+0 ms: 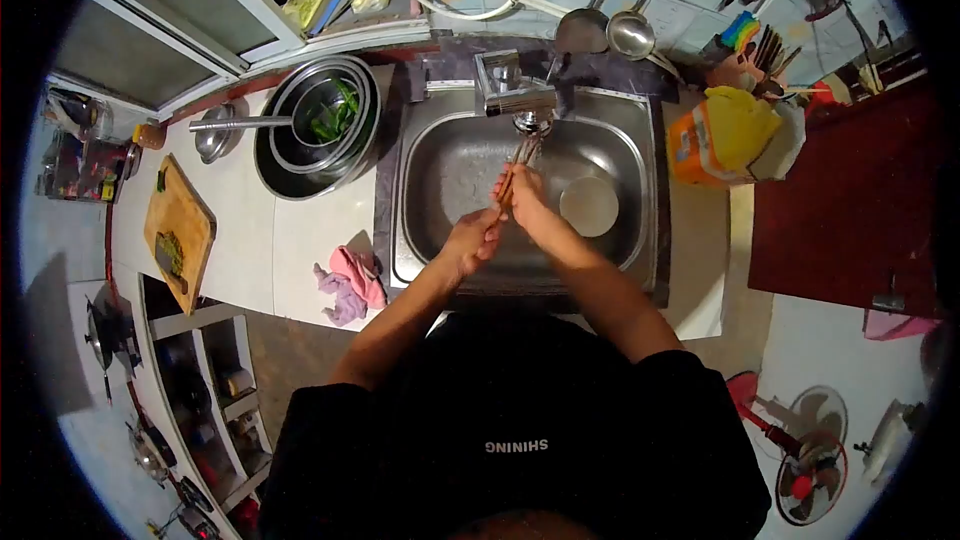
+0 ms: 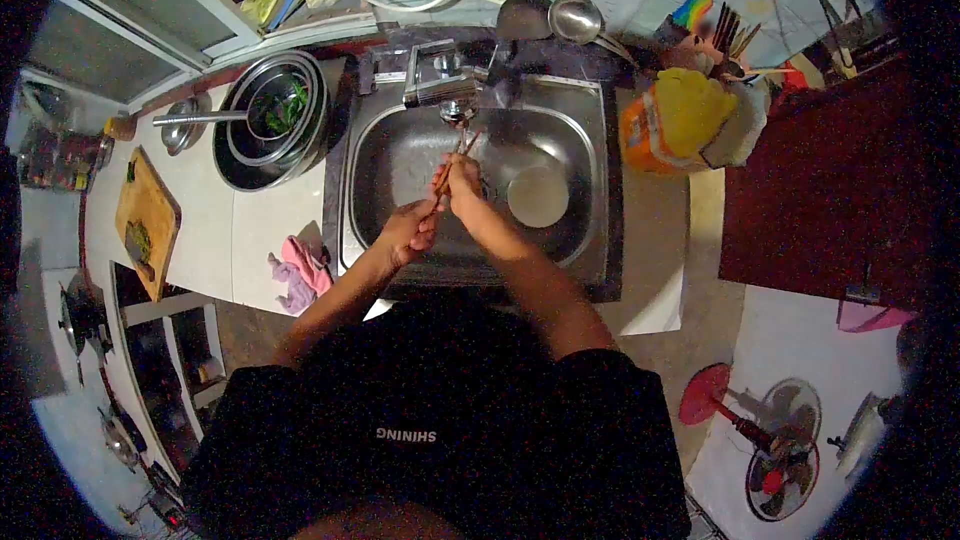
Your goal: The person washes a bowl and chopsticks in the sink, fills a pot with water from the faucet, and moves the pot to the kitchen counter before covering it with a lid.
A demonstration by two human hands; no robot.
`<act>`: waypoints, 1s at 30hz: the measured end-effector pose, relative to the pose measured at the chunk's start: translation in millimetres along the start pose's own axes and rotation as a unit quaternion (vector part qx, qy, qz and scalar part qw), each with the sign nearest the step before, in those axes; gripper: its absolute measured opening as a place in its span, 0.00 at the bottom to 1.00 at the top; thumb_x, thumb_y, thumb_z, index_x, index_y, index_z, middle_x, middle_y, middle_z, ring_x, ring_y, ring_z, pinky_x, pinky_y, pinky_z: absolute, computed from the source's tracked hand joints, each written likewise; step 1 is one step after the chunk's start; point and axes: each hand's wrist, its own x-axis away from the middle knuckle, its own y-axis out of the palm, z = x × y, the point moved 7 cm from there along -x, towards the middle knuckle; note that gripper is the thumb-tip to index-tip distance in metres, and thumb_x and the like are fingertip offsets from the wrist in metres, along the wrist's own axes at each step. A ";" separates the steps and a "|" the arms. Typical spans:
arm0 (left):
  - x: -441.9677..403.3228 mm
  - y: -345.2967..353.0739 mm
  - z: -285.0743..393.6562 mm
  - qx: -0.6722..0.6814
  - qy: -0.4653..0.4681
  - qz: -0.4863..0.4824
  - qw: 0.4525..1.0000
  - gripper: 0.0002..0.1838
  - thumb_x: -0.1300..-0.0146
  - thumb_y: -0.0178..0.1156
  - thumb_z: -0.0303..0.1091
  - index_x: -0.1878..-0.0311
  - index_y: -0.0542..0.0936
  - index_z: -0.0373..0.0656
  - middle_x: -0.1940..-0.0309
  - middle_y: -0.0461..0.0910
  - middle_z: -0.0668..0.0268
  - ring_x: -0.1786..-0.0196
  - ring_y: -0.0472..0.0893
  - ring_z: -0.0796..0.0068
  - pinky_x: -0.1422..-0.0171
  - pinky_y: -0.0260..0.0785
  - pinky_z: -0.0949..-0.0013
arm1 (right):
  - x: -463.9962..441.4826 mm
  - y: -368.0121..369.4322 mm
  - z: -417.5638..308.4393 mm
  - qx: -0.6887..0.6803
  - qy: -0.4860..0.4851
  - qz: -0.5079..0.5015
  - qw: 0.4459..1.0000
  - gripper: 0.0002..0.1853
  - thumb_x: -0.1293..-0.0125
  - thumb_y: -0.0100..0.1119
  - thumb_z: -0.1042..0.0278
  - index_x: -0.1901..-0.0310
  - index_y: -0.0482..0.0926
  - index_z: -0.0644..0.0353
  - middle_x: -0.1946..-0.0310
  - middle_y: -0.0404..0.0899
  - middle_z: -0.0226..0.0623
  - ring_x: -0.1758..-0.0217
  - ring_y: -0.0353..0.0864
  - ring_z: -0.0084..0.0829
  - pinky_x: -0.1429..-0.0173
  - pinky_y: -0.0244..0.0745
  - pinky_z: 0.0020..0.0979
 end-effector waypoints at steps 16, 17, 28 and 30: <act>6.4 2.0 -9.2 -0.119 -0.030 -0.015 0.992 0.16 0.35 0.42 0.44 0.68 0.70 0.43 0.90 0.59 0.72 0.92 0.54 0.82 0.92 0.42 0.76 | -30.0 -8.1 -23.4 -0.088 -0.045 0.046 0.994 0.11 0.34 0.40 0.61 0.70 0.68 0.57 0.84 0.66 0.29 0.86 0.62 0.24 0.81 0.65 0.30; 2.2 -3.1 -6.8 -0.134 -0.020 0.010 0.991 0.16 0.35 0.42 0.45 0.68 0.70 0.43 0.90 0.58 0.73 0.92 0.54 0.82 0.92 0.41 0.76 | -30.3 -10.8 -19.9 -0.073 -0.026 0.095 0.992 0.11 0.33 0.38 0.61 0.68 0.68 0.57 0.83 0.67 0.30 0.87 0.61 0.24 0.83 0.64 0.29; 7.7 -4.1 35.3 -0.614 0.276 0.170 0.720 0.13 0.40 0.49 0.42 0.67 0.77 0.42 0.75 0.77 0.51 0.69 0.76 0.48 0.65 0.68 0.54 | -36.3 -11.1 -16.6 -0.073 -0.056 0.153 0.984 0.10 0.35 0.38 0.62 0.71 0.67 0.53 0.80 0.69 0.30 0.86 0.61 0.22 0.85 0.56 0.25; 13.4 -2.5 45.5 -0.582 0.343 0.165 0.718 0.10 0.42 0.52 0.38 0.68 0.77 0.41 0.75 0.76 0.50 0.69 0.76 0.47 0.66 0.67 0.53 | -38.1 -5.0 -7.3 -0.097 -0.068 0.173 0.978 0.09 0.36 0.40 0.61 0.69 0.68 0.54 0.78 0.71 0.32 0.85 0.63 0.23 0.84 0.58 0.25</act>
